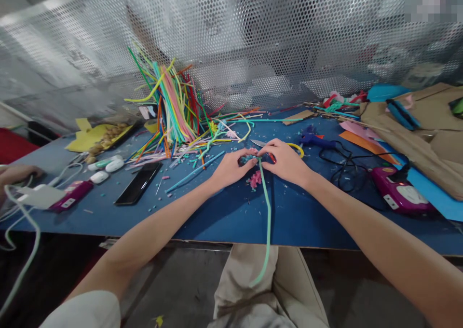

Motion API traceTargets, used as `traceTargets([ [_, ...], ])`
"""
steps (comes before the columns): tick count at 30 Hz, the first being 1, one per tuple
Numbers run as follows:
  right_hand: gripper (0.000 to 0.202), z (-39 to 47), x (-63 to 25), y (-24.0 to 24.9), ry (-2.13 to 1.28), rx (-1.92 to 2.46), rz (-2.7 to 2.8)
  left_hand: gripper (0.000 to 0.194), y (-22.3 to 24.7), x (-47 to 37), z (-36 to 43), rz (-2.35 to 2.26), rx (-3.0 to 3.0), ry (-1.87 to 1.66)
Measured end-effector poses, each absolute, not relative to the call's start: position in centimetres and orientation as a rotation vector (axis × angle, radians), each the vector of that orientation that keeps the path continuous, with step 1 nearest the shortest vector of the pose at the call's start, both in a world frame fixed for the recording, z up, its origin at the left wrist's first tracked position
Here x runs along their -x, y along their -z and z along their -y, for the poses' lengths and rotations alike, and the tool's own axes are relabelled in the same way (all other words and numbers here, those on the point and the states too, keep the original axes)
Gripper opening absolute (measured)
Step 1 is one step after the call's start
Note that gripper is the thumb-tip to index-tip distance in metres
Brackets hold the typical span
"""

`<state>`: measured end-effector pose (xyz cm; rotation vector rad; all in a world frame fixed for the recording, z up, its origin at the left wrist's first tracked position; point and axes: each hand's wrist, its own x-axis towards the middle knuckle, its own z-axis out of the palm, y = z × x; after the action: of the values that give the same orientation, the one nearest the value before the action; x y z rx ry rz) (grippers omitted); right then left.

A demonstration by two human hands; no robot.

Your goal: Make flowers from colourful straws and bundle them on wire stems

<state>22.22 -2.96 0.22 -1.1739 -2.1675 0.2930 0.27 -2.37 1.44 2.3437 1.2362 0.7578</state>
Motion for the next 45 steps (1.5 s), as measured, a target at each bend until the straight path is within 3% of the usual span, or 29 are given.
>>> traceTargets([
  [12,0.015,2.8,-21.4,-0.3,-0.324,1.112,2.065,0.035,-1.1,-0.2,2.1,-1.328,-2.35,-0.794],
  [20,0.018,2.4,-21.5,0.5,-0.66,1.13,1.887,0.031,-1.4,0.0,2.5,-1.359,-2.459,-0.726],
  [30,0.018,2.7,-21.1,0.0,-0.762,1.114,1.81,0.023,-0.2,-0.1,1.1,-0.978,-2.676,-0.694],
  [45,0.03,3.5,-20.7,-0.9,-0.744,1.197,1.721,0.016,-0.2,-0.4,1.7,-1.143,-2.726,-0.792],
])
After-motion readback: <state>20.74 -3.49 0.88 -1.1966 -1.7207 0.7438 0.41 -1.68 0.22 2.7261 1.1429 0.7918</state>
